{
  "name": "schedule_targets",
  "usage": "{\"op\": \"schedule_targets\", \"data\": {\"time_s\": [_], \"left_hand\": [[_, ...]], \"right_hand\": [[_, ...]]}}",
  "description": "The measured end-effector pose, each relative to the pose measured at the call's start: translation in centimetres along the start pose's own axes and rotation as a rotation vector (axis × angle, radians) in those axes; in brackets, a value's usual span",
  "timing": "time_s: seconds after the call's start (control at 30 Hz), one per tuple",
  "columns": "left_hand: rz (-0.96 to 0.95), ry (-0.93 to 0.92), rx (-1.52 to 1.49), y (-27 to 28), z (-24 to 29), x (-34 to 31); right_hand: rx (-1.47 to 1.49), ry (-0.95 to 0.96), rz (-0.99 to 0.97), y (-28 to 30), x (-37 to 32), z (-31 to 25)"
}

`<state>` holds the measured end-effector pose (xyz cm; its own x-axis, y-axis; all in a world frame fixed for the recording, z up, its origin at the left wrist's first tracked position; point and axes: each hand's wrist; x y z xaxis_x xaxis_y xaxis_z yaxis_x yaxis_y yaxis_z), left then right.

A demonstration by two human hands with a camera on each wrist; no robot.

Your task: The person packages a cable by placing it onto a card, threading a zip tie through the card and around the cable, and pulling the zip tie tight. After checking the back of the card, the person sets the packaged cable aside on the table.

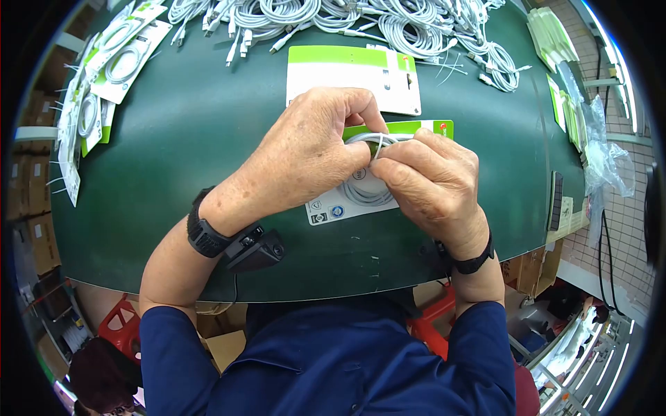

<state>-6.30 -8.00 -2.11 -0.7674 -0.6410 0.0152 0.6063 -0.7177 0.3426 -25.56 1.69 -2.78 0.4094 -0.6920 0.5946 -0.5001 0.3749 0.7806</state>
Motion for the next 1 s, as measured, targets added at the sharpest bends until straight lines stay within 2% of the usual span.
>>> {"op": "schedule_targets", "data": {"time_s": [0.03,0.1,0.2,0.27,0.37,0.4,0.5,0.57,0.67,0.8,0.93,1.0], "left_hand": [[0.008,-0.016,-0.024,0.1,-0.1,0.1],[0.022,-0.052,-0.072,0.5,-0.5,0.4],[0.034,-0.047,-0.198,0.8,-0.5,0.5],[0.023,-0.028,-0.246,0.9,-0.1,0.4],[0.015,-0.053,-0.252,1.0,0.5,0.2],[0.012,-0.072,-0.243,1.0,0.8,0.2],[0.027,-0.073,-0.287,0.9,2.0,-0.3],[0.023,-0.105,-0.245,1.0,2.1,-0.5],[0.032,-0.096,-0.223,1.0,2.3,-0.7],[0.041,-0.128,-0.14,0.6,2.5,-0.8],[0.029,-0.115,-0.088,0.5,2.3,-0.7],[0.013,-0.091,-0.089,0.2,2.1,-0.7]], "right_hand": [[0.013,-0.008,0.0,0.1,0.0,0.1],[0.142,-0.081,0.115,0.4,0.3,0.5],[0.144,-0.251,0.279,2.6,0.2,1.3],[0.321,-0.464,0.542,2.9,-0.5,2.9],[0.514,-0.794,0.542,3.4,-0.8,4.3],[0.621,-0.813,0.452,3.0,-1.1,4.8],[0.82,-0.541,0.072,2.1,-1.9,5.3],[1.246,-0.757,0.01,-0.3,-4.2,4.7],[1.761,-0.93,0.06,-1.8,-6.0,3.2],[1.489,-0.652,-0.032,-3.0,-7.5,4.5],[1.526,-0.624,-0.111,-2.7,-6.9,5.5],[1.36,-0.647,-0.138,-2.3,-6.3,5.3]]}}
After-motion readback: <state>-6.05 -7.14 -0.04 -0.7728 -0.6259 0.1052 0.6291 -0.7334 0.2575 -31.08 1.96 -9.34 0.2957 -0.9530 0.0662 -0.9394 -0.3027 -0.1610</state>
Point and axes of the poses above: each hand's wrist, its own x-axis towards the middle knuckle, its own y-axis out of the back of the hand, z = x × y, and after that the axes turned 1 degree about -y, right-handed
